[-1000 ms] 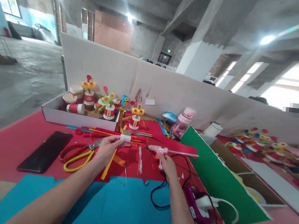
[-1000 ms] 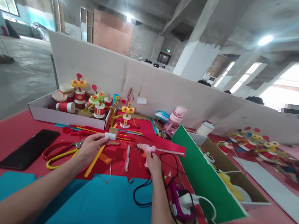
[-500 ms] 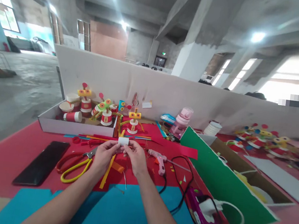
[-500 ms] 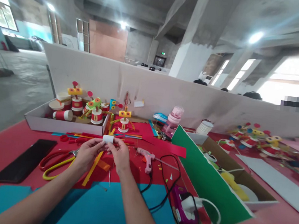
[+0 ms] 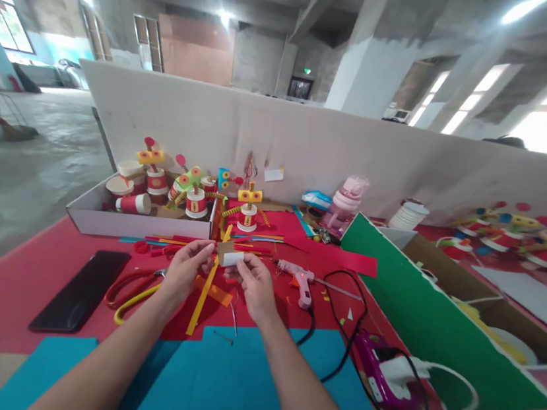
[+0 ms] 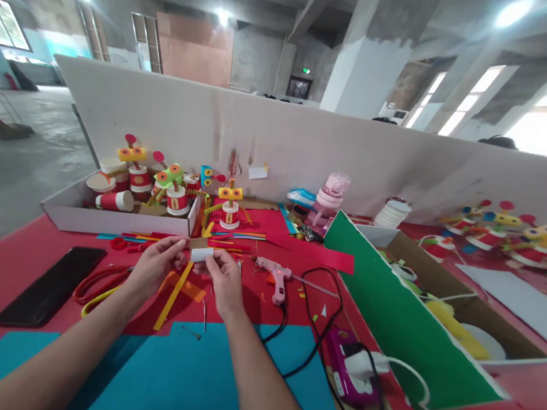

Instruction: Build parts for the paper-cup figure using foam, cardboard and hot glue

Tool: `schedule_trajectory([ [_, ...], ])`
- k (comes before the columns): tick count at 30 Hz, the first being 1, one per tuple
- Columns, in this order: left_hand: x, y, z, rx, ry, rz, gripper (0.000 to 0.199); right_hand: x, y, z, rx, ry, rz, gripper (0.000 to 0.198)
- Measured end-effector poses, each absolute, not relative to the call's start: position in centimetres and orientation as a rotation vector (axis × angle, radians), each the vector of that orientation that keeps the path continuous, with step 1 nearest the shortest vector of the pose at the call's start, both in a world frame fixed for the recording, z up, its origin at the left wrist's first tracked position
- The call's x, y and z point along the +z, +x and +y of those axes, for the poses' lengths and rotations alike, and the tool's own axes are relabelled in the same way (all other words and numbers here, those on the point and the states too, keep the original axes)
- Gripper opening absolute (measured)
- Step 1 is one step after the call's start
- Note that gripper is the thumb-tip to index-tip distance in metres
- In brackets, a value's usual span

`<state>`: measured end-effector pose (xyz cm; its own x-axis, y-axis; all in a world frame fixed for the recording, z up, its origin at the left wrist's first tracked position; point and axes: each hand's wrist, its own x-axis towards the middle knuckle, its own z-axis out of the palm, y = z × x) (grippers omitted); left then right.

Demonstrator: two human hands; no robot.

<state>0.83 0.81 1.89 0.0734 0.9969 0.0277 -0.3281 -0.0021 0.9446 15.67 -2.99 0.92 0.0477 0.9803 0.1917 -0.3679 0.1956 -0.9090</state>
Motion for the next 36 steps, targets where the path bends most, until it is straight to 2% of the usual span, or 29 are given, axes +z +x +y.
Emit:
schedule_trajectory([
  [3, 1.8, 0.8, 0.8, 1.202, 0.967, 0.856, 0.038, 0.6, 15.3, -3.2, 1.250, -0.768, -1.068, 0.027],
  [7, 1.3, 1.1, 0.8, 1.255, 0.964, 0.863, 0.035, 0.0, 15.1, -3.2, 1.252, -0.767, -1.123, 0.025],
  [13, 1.2, 1.3, 0.7, 1.427, 1.138, 0.963, 0.033, -0.2, 15.5, -3.0, 0.999, -0.987, -1.174, 0.023],
  [20, 1.6, 1.3, -0.2, 1.510, 1.756, 0.967, 0.017, 0.6, 15.6, -3.2, 1.325, -0.896, -0.940, 0.023],
  [27, 1.9, 1.0, -0.7, 1.451, 2.137, 0.973, 0.025, 0.8, 15.9, -3.2, 1.292, -0.941, -0.899, 0.015],
  [36, 1.6, 1.1, -0.5, 1.442, 2.348, 1.005, 0.028, 1.0, 15.9, -3.2, 1.222, -0.962, -0.921, 0.014],
])
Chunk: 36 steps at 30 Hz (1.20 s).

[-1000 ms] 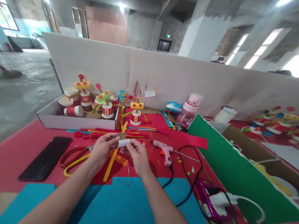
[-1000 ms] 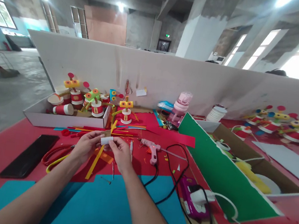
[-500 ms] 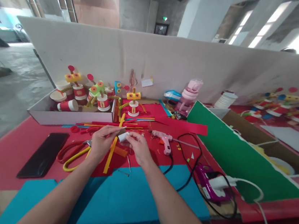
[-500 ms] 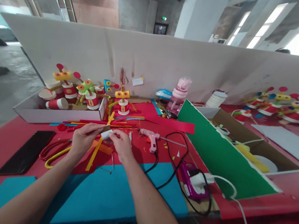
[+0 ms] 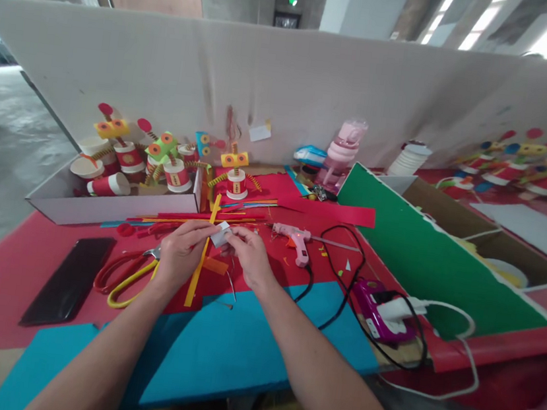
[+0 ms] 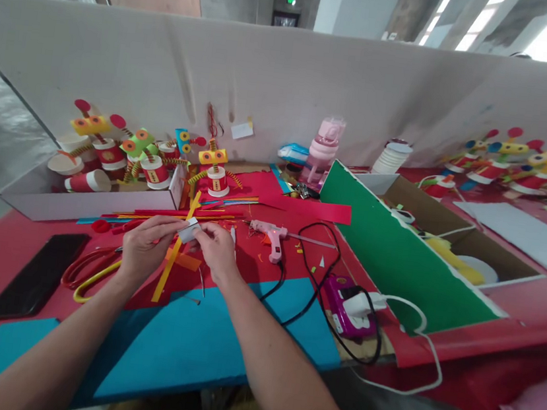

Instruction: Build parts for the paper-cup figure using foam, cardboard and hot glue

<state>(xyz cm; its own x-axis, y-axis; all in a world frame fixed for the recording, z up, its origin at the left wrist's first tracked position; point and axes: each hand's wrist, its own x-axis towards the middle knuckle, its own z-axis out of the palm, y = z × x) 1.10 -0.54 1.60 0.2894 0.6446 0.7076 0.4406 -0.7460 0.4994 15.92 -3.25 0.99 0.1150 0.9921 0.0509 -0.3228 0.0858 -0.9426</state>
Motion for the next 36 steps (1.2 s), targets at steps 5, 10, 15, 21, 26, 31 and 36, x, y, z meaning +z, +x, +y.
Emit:
schedule_trajectory([
  [5, 1.67, 0.99, -0.56, 1.429, 2.453, 0.974, 0.029, 0.75, 15.89, -3.23, 1.218, -0.955, -0.919, 0.014],
  [10, 1.62, 0.95, -0.50, 1.452, 2.498, 0.959, 0.029, 0.63, 15.78, -3.20, 1.202, -0.946, -0.920, 0.014],
  [15, 1.75, 1.09, -0.60, 1.445, 2.496, 0.960, 0.027, 0.82, 15.73, -3.25, 1.206, -0.943, -0.896, 0.014],
  [21, 1.94, 1.11, -0.73, 1.433, 2.487, 0.990, 0.027, 0.80, 15.83, -3.30, 1.272, -0.906, -0.861, 0.014],
  [26, 2.10, 0.97, -0.79, 1.430, 2.474, 0.993, 0.027, 0.96, 15.88, -3.39, 1.338, -0.845, -0.788, 0.015],
  [31, 1.91, 1.00, -0.71, 1.436, 2.495, 0.946, 0.027, 1.03, 16.00, -3.38, 1.420, -0.780, -0.678, 0.014],
  [36, 1.81, 1.25, -0.79, 1.428, 2.534, 0.922, 0.026, 0.99, 16.27, -3.35, 1.407, -0.874, -0.711, 0.018],
])
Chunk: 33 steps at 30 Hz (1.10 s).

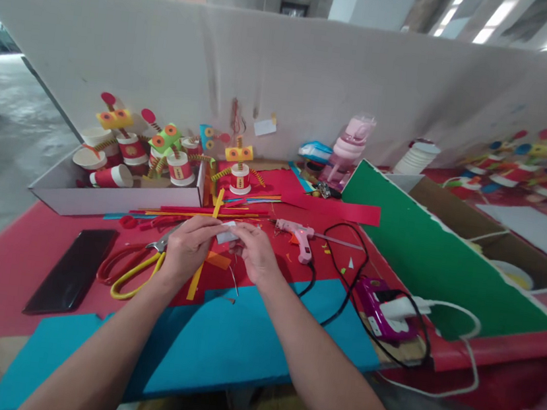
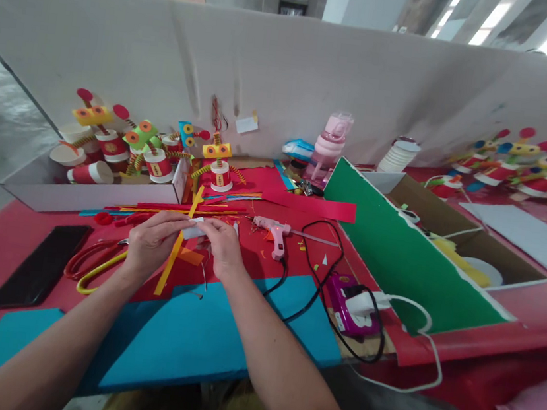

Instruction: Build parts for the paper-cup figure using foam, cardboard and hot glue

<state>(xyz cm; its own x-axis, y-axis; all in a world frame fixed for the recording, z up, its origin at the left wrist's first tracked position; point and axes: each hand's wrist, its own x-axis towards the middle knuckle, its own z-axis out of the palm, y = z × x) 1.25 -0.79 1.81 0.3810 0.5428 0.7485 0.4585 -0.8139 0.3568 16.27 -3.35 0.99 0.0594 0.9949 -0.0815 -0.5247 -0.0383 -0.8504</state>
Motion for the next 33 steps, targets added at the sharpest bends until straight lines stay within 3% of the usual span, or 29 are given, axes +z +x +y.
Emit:
schedule_trajectory([
  [8, 2.9, 0.8, -0.5, 1.519, 1.980, 1.138, 0.027, 1.0, 16.0, -3.1, 1.262, -0.816, -0.746, 0.021],
  [13, 3.0, 1.3, -0.8, 1.349, 1.545, 1.007, 0.025, 0.8, 15.5, -3.1, 1.096, -0.804, -0.885, 0.022],
  [33, 2.6, 2.5, -1.3, 1.241, 1.065, 0.887, 0.028, 1.0, 15.4, -3.9, 0.672, -1.022, -1.277, 0.018],
])
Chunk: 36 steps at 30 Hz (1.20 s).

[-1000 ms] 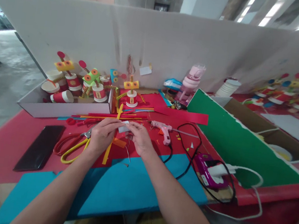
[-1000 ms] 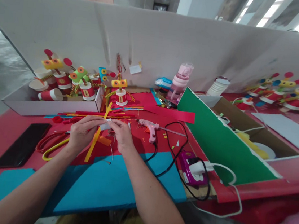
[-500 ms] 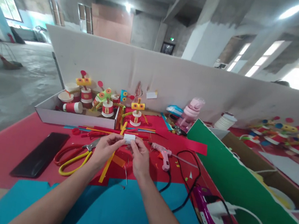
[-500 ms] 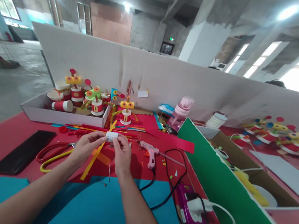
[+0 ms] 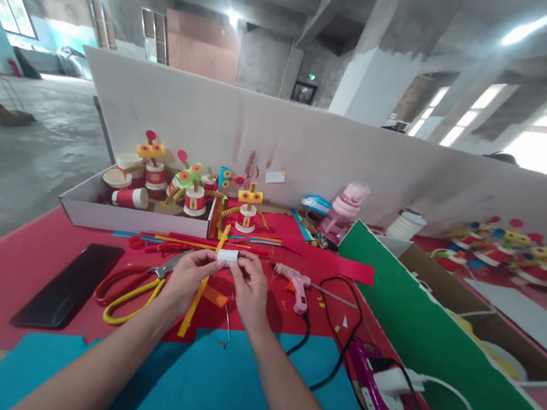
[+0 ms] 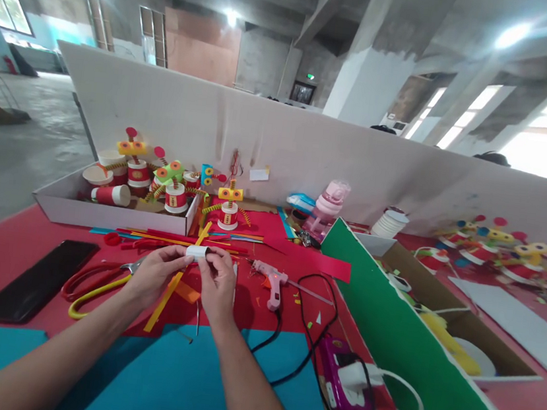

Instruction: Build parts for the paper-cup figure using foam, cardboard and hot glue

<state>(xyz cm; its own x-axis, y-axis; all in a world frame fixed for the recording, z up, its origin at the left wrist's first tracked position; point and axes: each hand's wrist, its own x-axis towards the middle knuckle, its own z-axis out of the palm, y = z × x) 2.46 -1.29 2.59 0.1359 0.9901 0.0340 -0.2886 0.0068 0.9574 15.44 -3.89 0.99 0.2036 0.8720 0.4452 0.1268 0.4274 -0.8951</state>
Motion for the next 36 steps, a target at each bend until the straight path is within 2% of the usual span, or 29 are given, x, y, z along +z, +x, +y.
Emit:
schedule_trajectory([
  [5, 2.5, 2.1, -1.0, 1.318, 1.257, 0.918, 0.022, 1.0, 15.4, -3.7, 0.805, -0.973, -1.200, 0.021],
  [12, 1.7, 2.0, -0.8, 1.392, 1.717, 0.968, 0.007, 0.8, 15.8, -3.5, 1.344, -0.756, -0.901, 0.040],
  [36, 1.1, 2.3, -0.8, 1.347, 1.748, 0.926, 0.012, 0.7, 15.2, -3.2, 1.253, -0.760, -0.872, 0.029],
])
